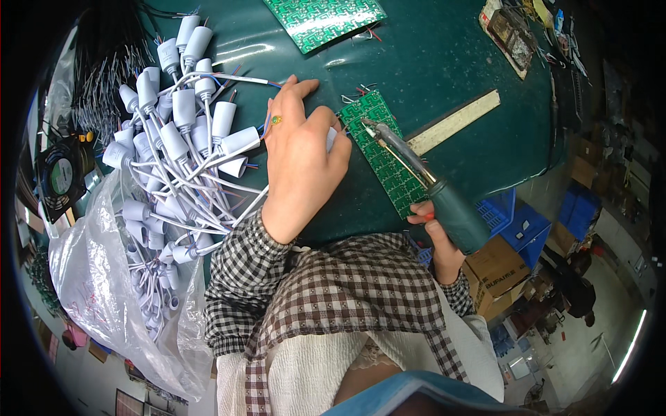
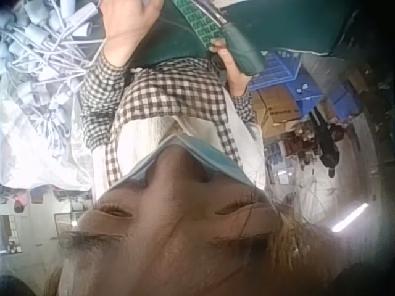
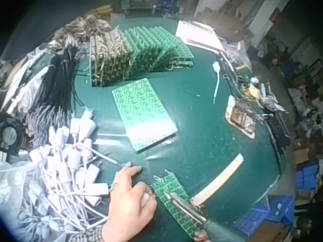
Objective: The person solders wires of electronic components onto a circuit board using a soldering iron, secures the components onto the board by hand, and places the completed board into a crate. The person then takes another circuit board and solders components onto it with the soldering iron.
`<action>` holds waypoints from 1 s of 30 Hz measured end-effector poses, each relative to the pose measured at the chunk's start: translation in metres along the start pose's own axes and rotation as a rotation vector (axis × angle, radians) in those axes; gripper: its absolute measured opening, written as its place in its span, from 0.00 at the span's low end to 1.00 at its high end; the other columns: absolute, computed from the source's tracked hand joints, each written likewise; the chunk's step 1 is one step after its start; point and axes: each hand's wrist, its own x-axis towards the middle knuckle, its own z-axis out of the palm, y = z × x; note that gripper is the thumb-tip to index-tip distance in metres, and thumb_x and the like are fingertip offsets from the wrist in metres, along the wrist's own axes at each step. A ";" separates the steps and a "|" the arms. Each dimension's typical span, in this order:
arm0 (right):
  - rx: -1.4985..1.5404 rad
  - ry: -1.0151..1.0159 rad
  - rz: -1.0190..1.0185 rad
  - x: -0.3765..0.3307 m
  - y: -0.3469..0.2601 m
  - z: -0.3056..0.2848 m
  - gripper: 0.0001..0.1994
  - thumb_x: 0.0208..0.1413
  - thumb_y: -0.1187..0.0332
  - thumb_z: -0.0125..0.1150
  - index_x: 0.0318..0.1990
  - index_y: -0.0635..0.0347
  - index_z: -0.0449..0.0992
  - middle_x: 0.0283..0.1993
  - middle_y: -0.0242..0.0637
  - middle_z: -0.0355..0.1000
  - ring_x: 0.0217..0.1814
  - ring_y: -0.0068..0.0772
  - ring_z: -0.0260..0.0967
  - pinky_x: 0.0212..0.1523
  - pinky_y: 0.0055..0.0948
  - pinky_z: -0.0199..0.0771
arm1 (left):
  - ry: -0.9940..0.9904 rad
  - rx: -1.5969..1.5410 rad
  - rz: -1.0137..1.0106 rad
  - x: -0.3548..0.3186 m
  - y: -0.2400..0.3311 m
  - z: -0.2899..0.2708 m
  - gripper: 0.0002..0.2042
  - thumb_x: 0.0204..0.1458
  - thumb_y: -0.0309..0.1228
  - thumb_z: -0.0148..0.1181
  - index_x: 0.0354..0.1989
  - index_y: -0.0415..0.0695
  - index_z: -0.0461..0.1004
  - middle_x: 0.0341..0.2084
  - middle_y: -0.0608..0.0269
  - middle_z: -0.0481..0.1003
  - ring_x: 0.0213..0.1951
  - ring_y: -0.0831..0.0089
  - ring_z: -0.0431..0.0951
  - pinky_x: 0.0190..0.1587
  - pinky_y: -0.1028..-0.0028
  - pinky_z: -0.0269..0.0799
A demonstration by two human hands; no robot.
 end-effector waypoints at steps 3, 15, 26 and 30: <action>0.004 0.001 -0.001 -0.001 0.001 -0.001 0.18 0.55 0.81 0.59 0.54 0.72 0.69 0.46 0.50 0.75 0.47 0.38 0.75 0.46 0.35 0.80 | 0.000 0.000 0.001 -0.002 0.000 0.001 0.06 0.43 0.25 0.61 0.28 0.37 0.73 0.55 0.42 0.65 0.61 0.40 0.60 0.58 0.52 0.60; -0.054 0.066 0.004 0.008 -0.004 0.006 0.14 0.59 0.72 0.56 0.48 0.74 0.71 0.42 0.51 0.73 0.45 0.47 0.74 0.40 0.40 0.82 | 0.004 -0.002 0.009 0.004 -0.002 0.002 0.05 0.43 0.25 0.60 0.27 0.38 0.73 0.55 0.42 0.65 0.61 0.39 0.61 0.58 0.51 0.60; -0.046 0.201 0.018 0.002 0.010 -0.018 0.14 0.64 0.68 0.48 0.45 0.73 0.71 0.42 0.49 0.73 0.39 0.36 0.74 0.41 0.31 0.77 | 0.024 -0.050 -0.021 -0.006 0.005 0.013 0.06 0.42 0.27 0.60 0.27 0.40 0.72 0.55 0.45 0.64 0.63 0.43 0.58 0.63 0.44 0.53; -0.006 0.143 -0.048 0.009 0.009 -0.018 0.14 0.64 0.67 0.47 0.47 0.73 0.69 0.43 0.48 0.72 0.39 0.37 0.74 0.41 0.30 0.77 | 0.077 -0.003 0.000 -0.008 0.001 0.009 0.06 0.42 0.27 0.60 0.27 0.40 0.72 0.54 0.45 0.65 0.62 0.43 0.60 0.62 0.44 0.55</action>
